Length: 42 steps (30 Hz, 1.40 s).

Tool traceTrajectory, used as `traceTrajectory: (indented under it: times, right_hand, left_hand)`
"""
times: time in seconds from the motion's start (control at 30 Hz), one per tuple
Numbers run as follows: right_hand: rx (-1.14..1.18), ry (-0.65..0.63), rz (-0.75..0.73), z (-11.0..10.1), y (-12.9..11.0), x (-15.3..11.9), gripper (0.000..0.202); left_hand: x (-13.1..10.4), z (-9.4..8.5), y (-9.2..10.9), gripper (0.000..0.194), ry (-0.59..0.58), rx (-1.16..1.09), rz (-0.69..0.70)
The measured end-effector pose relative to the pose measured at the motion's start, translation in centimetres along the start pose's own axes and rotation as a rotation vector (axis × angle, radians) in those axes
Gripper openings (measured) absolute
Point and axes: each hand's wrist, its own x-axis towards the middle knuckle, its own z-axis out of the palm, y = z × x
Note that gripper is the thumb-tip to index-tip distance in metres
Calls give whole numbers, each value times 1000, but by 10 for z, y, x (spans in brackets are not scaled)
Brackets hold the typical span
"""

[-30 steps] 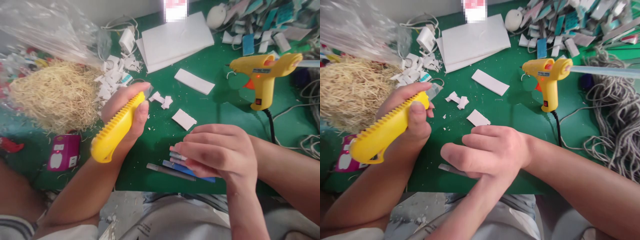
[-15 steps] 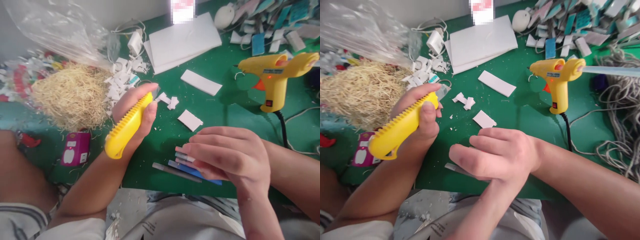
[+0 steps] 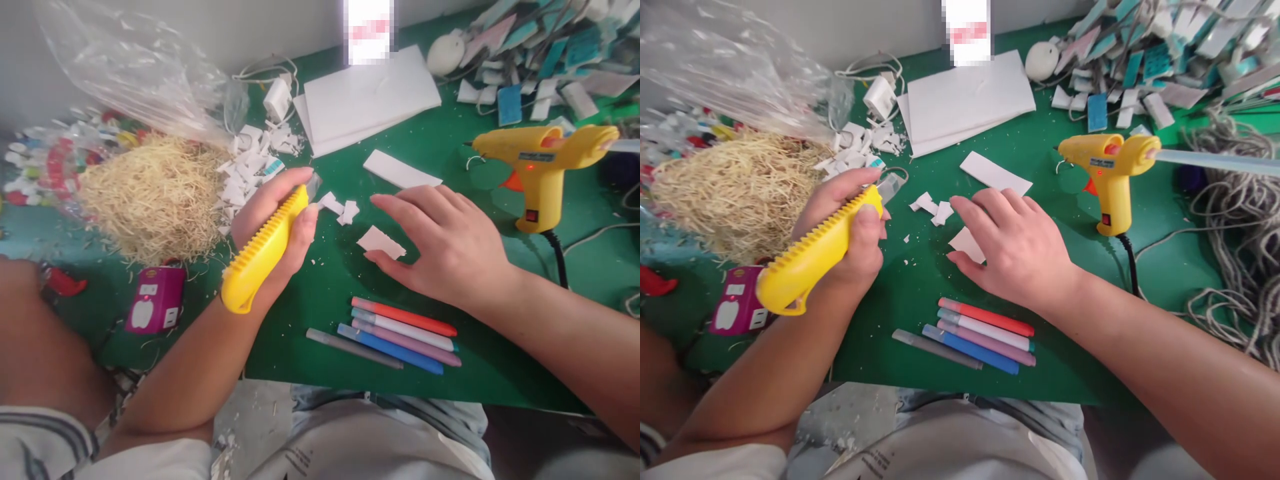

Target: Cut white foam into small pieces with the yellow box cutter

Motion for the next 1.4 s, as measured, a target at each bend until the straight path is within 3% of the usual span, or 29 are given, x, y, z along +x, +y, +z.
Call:
traceTrajectory:
  times: [0.1,0.27,0.5,0.67,1.17,1.4]
  right_hand:
    - [-48,-121,52,6,2,-2,49]
    - [-9,-206,-5,7,3,-3,37]
    - [24,-159,-6,9,5,-4,38]
    - [19,-211,62,6,3,-3,40]
    - [-36,-257,86,6,4,-3,27]
    - [-15,-237,78,7,5,-2,23]
  left_hand:
    - [5,1,3,30,93,32,83]
    - [6,2,7,26,100,63,76]
    - [5,3,7,30,59,39,48]
    - [5,4,9,29,78,-26,27]
    - [1,0,11,26,54,18,-47]
    - [1,-1,9,29,50,16,-19]
